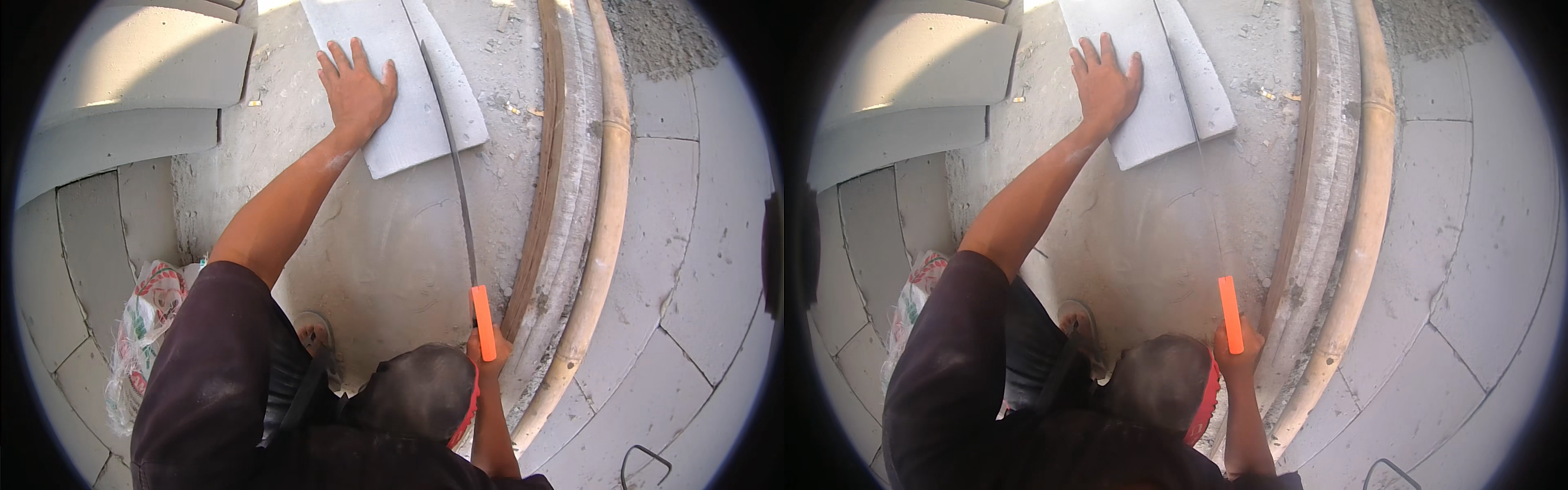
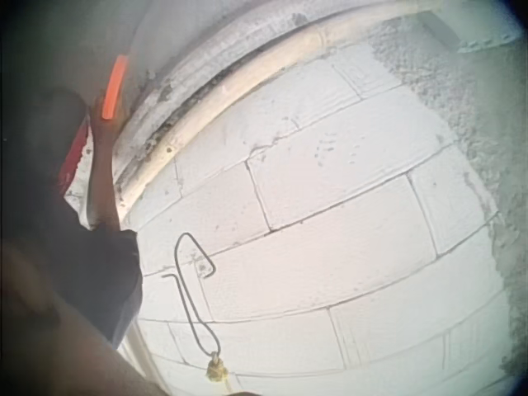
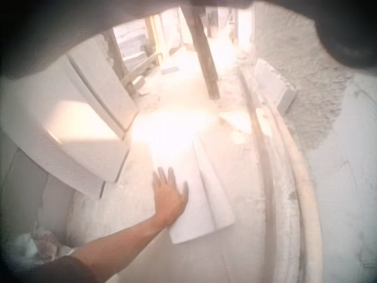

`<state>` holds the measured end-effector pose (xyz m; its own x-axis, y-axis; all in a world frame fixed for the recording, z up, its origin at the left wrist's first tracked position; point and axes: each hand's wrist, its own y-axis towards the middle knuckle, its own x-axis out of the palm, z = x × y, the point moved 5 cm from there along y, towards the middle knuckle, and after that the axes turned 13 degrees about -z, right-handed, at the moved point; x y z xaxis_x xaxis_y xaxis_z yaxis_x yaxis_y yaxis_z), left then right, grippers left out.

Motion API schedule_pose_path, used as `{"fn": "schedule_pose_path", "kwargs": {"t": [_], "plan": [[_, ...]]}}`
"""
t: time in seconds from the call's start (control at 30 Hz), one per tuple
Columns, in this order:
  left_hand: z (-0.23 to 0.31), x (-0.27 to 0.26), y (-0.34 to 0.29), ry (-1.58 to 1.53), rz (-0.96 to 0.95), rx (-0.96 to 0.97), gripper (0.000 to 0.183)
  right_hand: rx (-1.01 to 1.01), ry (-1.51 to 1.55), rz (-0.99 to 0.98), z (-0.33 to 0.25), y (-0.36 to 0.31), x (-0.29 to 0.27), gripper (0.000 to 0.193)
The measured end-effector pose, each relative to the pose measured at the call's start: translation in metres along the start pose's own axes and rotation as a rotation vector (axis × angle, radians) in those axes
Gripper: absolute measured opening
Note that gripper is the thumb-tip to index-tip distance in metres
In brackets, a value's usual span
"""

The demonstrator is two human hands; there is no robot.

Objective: The person measures and marks a white rectangular tile, then uses a hand saw to cut it along the marked line. The person repeatedly saws through the tile, flips it, and continues cutting until the tile is separated into two pieces.

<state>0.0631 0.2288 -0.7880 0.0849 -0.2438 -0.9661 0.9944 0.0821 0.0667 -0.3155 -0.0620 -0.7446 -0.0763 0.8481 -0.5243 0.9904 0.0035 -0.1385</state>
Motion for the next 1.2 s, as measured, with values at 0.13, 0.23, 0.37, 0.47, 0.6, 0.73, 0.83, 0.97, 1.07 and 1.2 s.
{"fn": "schedule_pose_path", "kwargs": {"t": [0.13,0.23,0.37,0.47,0.6,0.73,0.83,0.97,1.07,1.2], "plan": [[0.003,0.007,-0.001,-0.036,-0.019,0.019,0.082,0.045,0.150,-0.032,-0.048,0.132,0.023,0.012],[-0.005,0.000,0.005,-0.046,-0.037,-0.011,0.083,-0.011,0.125,-0.078,-0.062,0.159,0.020,0.014],[-0.006,-0.006,0.005,-0.039,-0.091,-0.051,0.083,0.046,0.072,-0.093,-0.019,0.064,0.003,0.011],[0.010,-0.010,0.007,-0.036,-0.056,-0.046,0.082,-0.123,-0.080,-0.031,-0.006,0.020,-0.003,0.026],[0.006,-0.013,0.002,-0.059,-0.072,-0.035,0.082,0.001,0.156,-0.066,-0.088,0.195,0.020,0.016],[-0.007,-0.017,0.004,-0.097,-0.046,-0.047,0.083,-0.041,0.101,-0.113,-0.121,0.278,0.038,0.018],[0.000,-0.017,0.005,-0.111,-0.089,-0.041,0.084,0.028,0.064,-0.086,-0.073,0.142,0.012,0.010],[0.013,-0.006,0.005,-0.038,-0.140,-0.023,0.085,-0.014,0.094,-0.014,-0.053,0.100,-0.003,0.010],[0.002,-0.003,0.004,-0.046,-0.063,-0.026,0.085,0.001,0.147,-0.092,-0.091,0.208,0.020,0.016],[-0.015,0.009,0.000,-0.003,-0.060,-0.038,0.086,0.016,0.121,-0.128,-0.078,0.191,0.023,0.013]]}}
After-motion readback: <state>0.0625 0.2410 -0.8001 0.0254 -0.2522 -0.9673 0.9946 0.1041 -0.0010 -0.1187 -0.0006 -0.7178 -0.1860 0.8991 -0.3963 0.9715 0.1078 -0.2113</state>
